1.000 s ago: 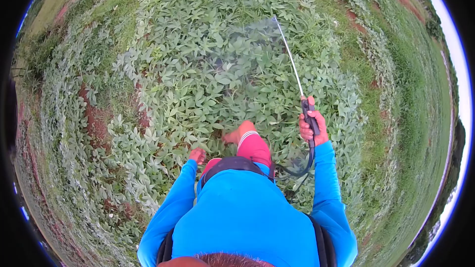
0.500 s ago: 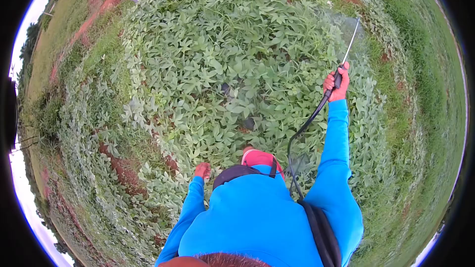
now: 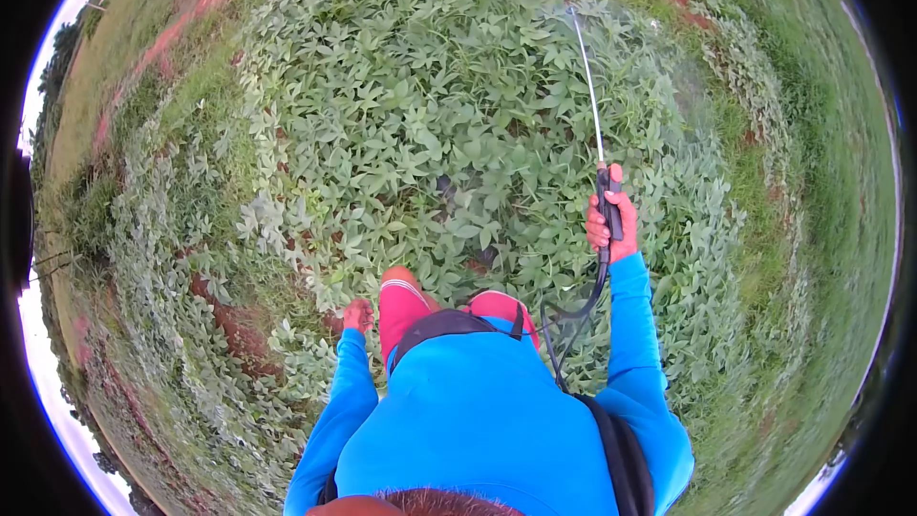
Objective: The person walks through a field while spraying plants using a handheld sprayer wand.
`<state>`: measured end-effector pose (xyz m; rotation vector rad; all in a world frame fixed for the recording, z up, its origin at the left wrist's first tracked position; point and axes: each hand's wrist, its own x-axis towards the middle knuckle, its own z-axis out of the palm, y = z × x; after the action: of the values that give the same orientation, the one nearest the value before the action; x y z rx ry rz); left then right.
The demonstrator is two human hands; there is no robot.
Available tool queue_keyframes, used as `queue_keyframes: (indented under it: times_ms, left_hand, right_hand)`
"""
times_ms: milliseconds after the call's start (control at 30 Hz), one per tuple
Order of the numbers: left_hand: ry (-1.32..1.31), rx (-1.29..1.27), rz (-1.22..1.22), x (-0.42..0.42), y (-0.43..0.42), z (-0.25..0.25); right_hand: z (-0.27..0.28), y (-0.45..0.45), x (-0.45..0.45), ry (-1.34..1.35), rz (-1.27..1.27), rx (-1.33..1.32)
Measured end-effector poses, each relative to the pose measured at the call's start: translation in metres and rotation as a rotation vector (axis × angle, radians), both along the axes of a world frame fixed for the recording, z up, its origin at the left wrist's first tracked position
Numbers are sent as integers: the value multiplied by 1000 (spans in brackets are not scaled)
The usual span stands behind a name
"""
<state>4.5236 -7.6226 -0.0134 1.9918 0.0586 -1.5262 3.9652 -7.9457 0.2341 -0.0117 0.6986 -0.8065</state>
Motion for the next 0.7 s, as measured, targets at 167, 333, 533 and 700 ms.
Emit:
queue_keyframes:
  times_ms: [167, 333, 533, 700]
  left_hand:
    - [-73, 23, -40, 3, 8, -12]
    - [-318, -169, -196, 7, -2, -24]
    - [59, 31, -102, 6, -67, -32]
    - [100, -151, -157, 20, -127, -55]
  right_hand:
    - [7, 36, 48, 47, 229, 135]
    - [20, 57, 71, 136, 545, 230]
    - [33, 20, 139, 272, 928, 160]
    - [29, -43, 279, 368, 1204, -134]
